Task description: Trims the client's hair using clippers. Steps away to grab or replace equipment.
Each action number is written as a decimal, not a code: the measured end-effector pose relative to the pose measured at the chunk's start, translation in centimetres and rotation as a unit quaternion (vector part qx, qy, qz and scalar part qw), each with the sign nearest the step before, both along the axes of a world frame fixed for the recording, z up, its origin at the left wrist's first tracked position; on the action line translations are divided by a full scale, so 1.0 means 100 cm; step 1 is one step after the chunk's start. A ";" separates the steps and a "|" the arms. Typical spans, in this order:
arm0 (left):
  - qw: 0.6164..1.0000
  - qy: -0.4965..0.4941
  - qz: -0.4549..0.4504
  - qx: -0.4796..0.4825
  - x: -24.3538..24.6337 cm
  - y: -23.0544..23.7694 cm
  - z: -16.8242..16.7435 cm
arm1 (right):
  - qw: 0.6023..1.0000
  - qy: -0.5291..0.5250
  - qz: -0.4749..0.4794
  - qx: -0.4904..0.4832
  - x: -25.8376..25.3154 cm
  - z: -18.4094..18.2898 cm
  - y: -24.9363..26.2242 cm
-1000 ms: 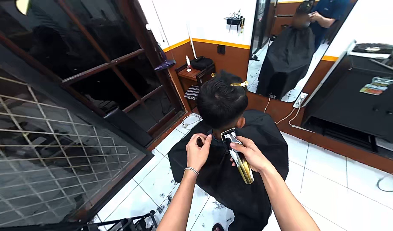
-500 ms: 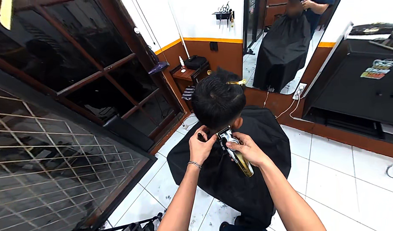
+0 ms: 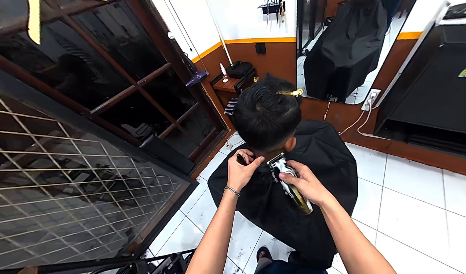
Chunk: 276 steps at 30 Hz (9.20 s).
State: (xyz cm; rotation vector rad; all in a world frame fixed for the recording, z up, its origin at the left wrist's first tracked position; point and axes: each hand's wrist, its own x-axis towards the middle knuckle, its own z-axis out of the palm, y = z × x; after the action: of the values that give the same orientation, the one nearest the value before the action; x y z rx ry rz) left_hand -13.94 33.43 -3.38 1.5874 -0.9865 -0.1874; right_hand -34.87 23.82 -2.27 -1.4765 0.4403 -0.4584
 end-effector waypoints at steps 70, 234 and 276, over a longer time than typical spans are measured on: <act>0.949 -0.037 -0.288 0.122 0.086 -0.047 -0.001 | 0.951 0.008 -0.299 0.074 0.103 0.027 0.076; 0.654 -0.472 -0.507 0.305 0.100 -0.194 0.243 | 0.887 0.117 -0.431 -0.115 0.123 0.025 0.085; 0.625 -0.518 -0.538 0.226 0.101 -0.213 0.251 | 0.776 -0.293 -0.558 0.018 0.203 -0.027 0.131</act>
State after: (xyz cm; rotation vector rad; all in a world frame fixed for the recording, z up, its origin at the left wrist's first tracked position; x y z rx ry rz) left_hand -3.81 12.16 21.71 1.2111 -2.9825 -0.3579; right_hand -14.54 36.95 -5.02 -0.8029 0.7826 -1.7869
